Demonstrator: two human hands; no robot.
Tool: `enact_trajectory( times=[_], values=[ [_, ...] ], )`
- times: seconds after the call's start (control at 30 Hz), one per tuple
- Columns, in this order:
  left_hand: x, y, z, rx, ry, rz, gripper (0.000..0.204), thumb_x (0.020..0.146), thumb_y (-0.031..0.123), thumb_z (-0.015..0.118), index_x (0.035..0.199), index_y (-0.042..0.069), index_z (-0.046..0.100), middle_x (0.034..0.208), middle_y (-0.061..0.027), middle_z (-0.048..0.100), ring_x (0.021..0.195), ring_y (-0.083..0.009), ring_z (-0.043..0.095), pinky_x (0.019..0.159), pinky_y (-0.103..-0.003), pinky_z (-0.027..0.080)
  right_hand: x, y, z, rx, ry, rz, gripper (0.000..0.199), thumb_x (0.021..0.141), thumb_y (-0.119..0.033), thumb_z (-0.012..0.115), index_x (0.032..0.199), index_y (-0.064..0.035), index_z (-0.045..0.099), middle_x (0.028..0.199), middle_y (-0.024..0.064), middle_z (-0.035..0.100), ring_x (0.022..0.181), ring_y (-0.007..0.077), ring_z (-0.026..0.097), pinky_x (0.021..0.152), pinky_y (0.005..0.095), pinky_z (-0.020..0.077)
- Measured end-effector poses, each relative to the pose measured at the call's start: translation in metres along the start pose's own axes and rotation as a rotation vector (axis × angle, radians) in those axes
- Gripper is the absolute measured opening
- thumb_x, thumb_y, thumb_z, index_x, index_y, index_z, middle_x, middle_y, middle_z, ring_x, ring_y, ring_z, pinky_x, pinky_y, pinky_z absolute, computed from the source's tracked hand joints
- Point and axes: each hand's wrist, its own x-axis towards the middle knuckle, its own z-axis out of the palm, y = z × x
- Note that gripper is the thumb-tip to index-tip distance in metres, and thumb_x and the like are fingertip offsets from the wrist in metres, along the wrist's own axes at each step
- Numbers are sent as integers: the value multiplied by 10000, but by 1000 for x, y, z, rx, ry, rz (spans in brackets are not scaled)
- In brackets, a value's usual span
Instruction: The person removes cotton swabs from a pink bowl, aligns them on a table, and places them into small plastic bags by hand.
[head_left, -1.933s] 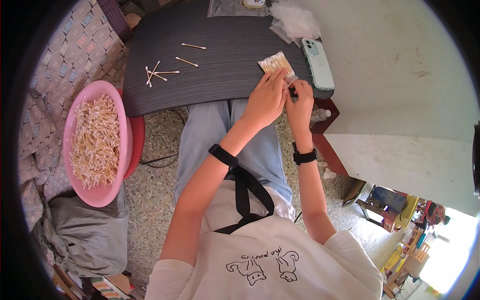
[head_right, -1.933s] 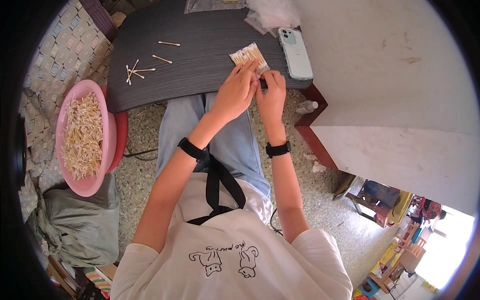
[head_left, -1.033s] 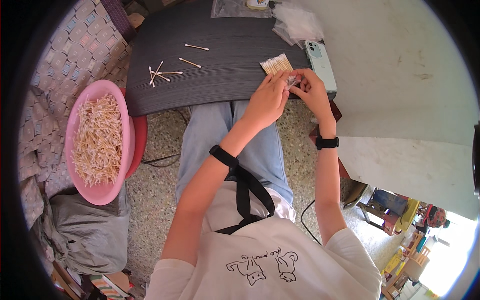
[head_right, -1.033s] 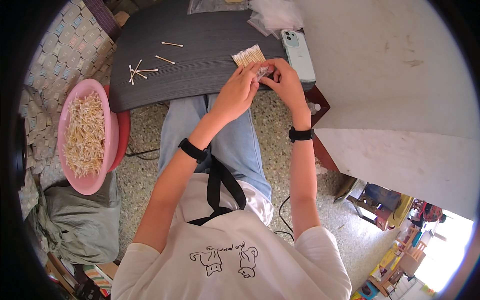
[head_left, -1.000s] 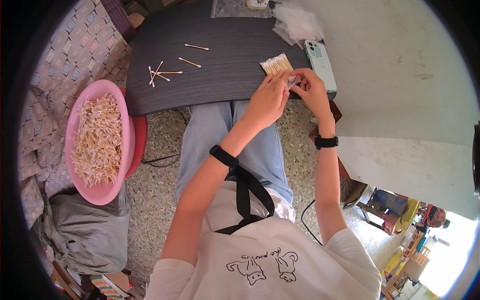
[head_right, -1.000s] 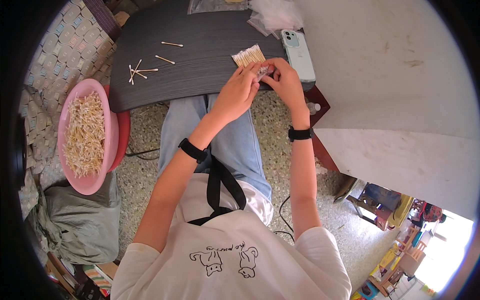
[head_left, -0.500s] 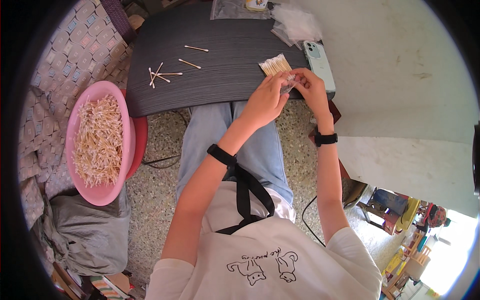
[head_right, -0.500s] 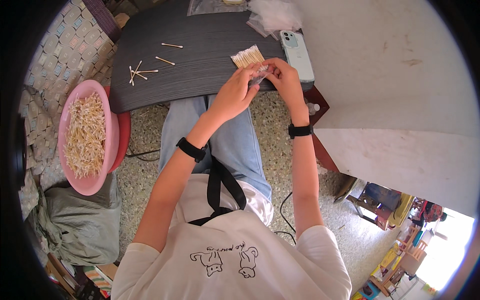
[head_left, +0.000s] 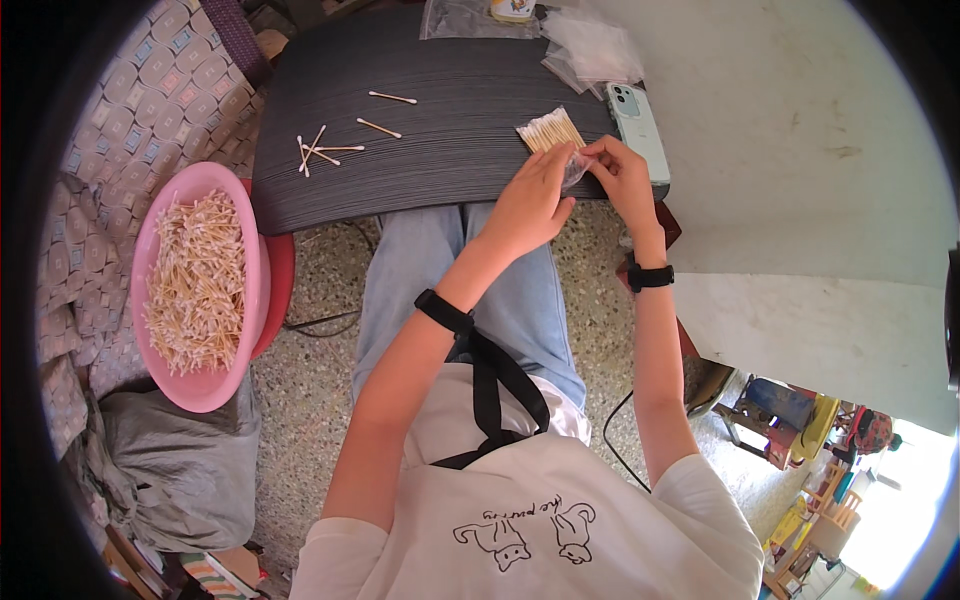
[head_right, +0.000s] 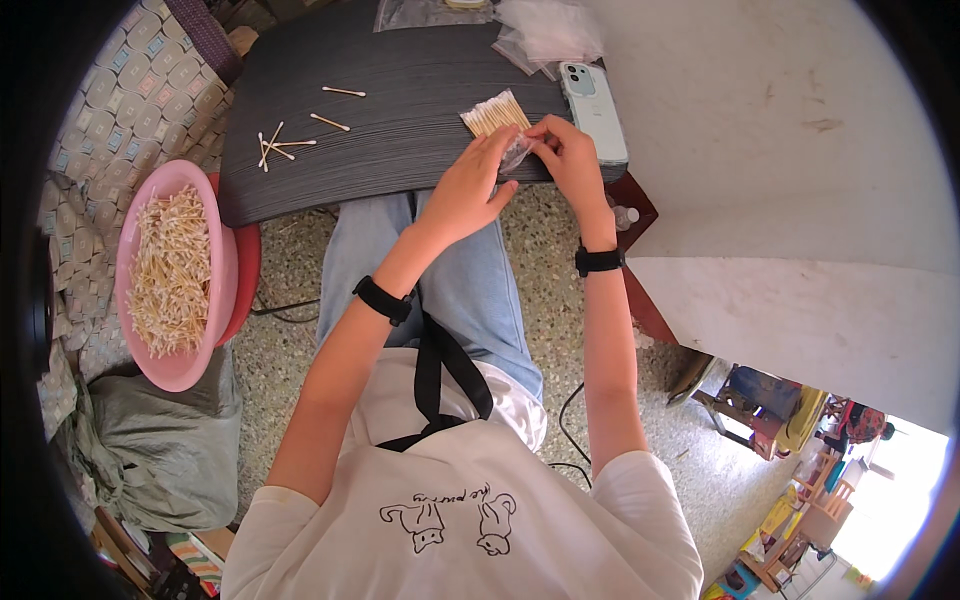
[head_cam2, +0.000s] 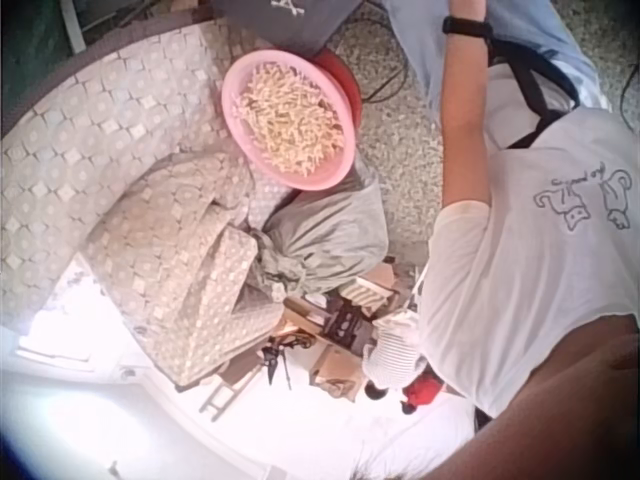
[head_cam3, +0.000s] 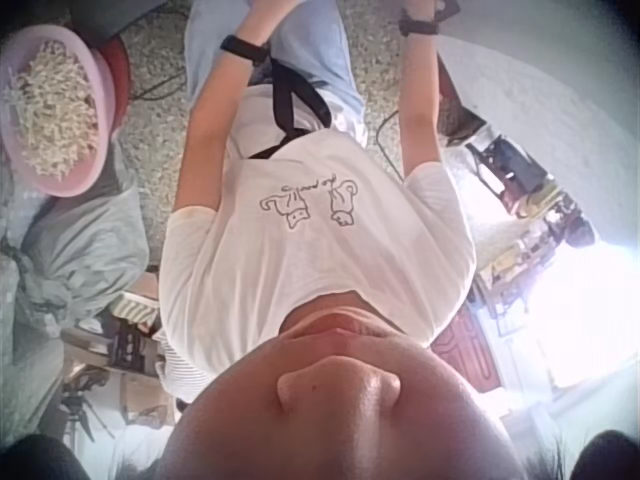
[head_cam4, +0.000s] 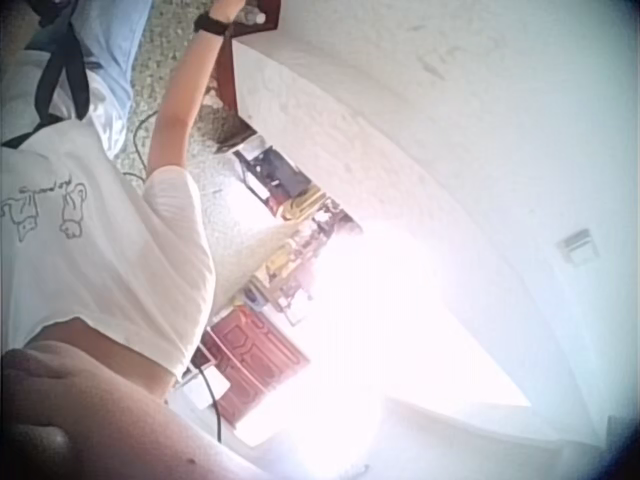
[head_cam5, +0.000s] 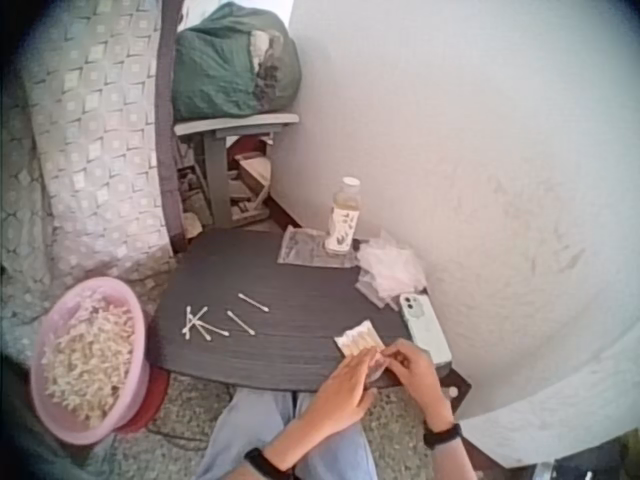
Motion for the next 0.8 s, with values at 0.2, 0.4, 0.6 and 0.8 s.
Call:
enact_trajectory(
  times=[0.2, 0.4, 0.6, 0.8],
  values=[
    [2, -2, -1, -1, -29, 15, 663, 823, 98, 627, 1390, -21, 305, 1394, -214, 413, 1301, -369, 395, 1116, -427, 300, 3, -2, 2, -69, -2, 59, 99, 809, -19, 665, 889, 3, 610, 735, 42, 609, 616, 100, 521, 552, 249, 410],
    [-2, 2, 4, 281, -29, 134, 713, 770, 72, 641, 1397, -39, 321, 1458, -208, 335, 1372, -316, 311, 1136, -423, 262, -9, -4, 4, 80, 201, 74, 210, 787, 8, 669, 994, -4, 636, 748, 55, 592, 617, 121, 523, 559, 260, 415],
    [-3, 0, 3, 264, -37, 129, 715, 772, 79, 643, 1401, -36, 321, 1466, -199, 331, 1376, -309, 309, 1139, -417, 258, -3, -6, -3, -191, 90, -51, 204, 781, -39, 693, 976, 14, 669, 752, 110, 598, 607, 200, 534, 587, 301, 444],
    [-1, 0, 2, 237, -38, 145, 716, 770, 72, 644, 1403, -25, 323, 1465, -187, 342, 1369, -301, 323, 1139, -417, 260, 3, -4, -1, -280, 103, -48, 173, 777, -75, 702, 917, 25, 677, 785, 138, 623, 645, 254, 590, 607, 333, 460]
  ],
)
